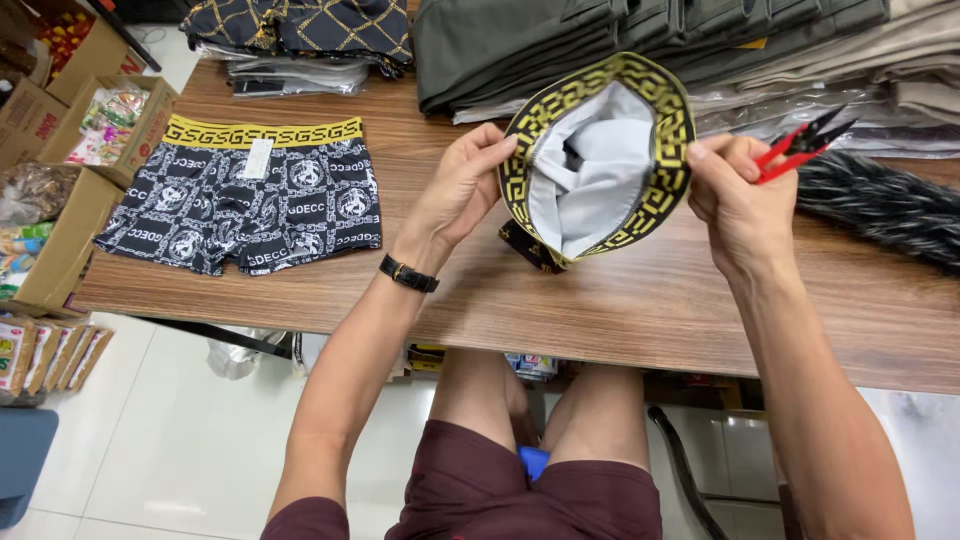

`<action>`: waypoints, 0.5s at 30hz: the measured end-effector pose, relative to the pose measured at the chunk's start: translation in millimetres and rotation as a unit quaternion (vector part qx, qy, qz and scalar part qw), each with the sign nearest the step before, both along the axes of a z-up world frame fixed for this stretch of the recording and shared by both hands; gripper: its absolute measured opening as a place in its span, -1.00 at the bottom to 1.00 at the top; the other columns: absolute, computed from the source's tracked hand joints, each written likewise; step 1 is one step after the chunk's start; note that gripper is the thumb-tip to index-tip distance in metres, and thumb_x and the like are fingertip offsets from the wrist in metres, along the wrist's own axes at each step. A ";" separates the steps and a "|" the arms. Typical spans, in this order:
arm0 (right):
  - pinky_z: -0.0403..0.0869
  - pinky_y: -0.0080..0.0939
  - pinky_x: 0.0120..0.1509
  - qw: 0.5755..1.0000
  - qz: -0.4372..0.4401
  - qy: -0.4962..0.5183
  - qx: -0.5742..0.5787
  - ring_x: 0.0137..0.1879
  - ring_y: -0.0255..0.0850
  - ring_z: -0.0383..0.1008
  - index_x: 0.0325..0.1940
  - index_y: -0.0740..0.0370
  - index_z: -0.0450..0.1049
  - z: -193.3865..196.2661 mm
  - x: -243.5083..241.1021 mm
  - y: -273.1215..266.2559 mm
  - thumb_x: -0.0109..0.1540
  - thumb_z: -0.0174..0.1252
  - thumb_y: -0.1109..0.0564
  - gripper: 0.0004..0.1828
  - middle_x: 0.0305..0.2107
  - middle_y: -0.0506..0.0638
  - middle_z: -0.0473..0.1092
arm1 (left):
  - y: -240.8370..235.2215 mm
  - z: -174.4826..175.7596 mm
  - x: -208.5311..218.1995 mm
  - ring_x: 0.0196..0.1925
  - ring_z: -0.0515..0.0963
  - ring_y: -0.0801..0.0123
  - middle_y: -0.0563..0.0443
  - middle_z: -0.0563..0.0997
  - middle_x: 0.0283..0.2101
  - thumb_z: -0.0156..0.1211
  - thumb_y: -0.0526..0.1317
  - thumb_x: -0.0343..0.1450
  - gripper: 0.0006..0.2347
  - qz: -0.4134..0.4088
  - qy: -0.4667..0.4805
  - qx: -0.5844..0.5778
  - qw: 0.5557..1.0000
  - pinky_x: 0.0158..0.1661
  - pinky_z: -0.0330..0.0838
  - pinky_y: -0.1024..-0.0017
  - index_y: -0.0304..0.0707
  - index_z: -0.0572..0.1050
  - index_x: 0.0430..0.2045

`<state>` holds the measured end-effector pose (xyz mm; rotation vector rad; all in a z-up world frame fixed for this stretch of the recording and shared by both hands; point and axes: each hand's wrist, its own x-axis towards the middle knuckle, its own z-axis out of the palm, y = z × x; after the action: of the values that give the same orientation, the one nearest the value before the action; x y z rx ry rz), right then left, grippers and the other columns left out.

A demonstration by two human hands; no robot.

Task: The person prepares men's boxer briefs for display by dusting them with a duster, cutting off tags with pliers, and folding them. The person handles multiple pairs of boxer briefs one at a time, repeating the same sequence of actions for each item.

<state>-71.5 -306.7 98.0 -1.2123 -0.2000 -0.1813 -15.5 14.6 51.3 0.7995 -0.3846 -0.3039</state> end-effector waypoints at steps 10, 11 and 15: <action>0.06 -0.37 -0.50 0.956 -0.027 0.152 -0.251 -0.54 -0.43 0.07 -0.36 0.13 0.29 -69.6 10.8 -36.0 0.45 -0.13 -0.31 -0.46 -0.62 -0.18 0.18 | -23.5 -63.0 5.2 -0.14 0.71 0.42 -0.09 0.70 -0.10 0.26 -0.21 0.42 -0.73 -0.079 0.121 0.106 0.984 -0.11 0.63 0.48 -0.36 0.55 -0.05; 0.05 -0.37 -0.50 0.962 0.008 0.127 -0.240 -0.53 -0.42 0.05 -0.29 0.14 0.31 -66.3 13.5 -29.3 0.46 -0.19 -0.35 -0.44 -0.62 -0.19 0.15 | -28.8 -61.8 9.3 -0.15 0.70 0.44 -0.09 0.70 -0.09 0.26 -0.22 0.43 -0.73 -0.086 0.111 0.110 0.984 -0.11 0.62 0.49 -0.38 0.56 -0.04; 0.17 -0.33 -0.45 0.921 0.024 0.010 -0.390 -0.49 -0.40 0.12 -0.17 0.16 0.36 -64.3 26.8 8.3 0.46 -0.25 -0.34 -0.44 -0.60 -0.20 0.13 | -48.9 -59.2 39.2 -0.17 0.68 0.51 -0.07 0.71 -0.11 0.26 -0.24 0.47 -0.74 -0.076 0.055 0.128 0.987 -0.12 0.60 0.55 -0.44 0.58 -0.03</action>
<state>-44.7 -298.5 33.8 -2.0007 -0.2992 -0.0393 23.7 -34.2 -7.9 1.0032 -0.3071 -0.5450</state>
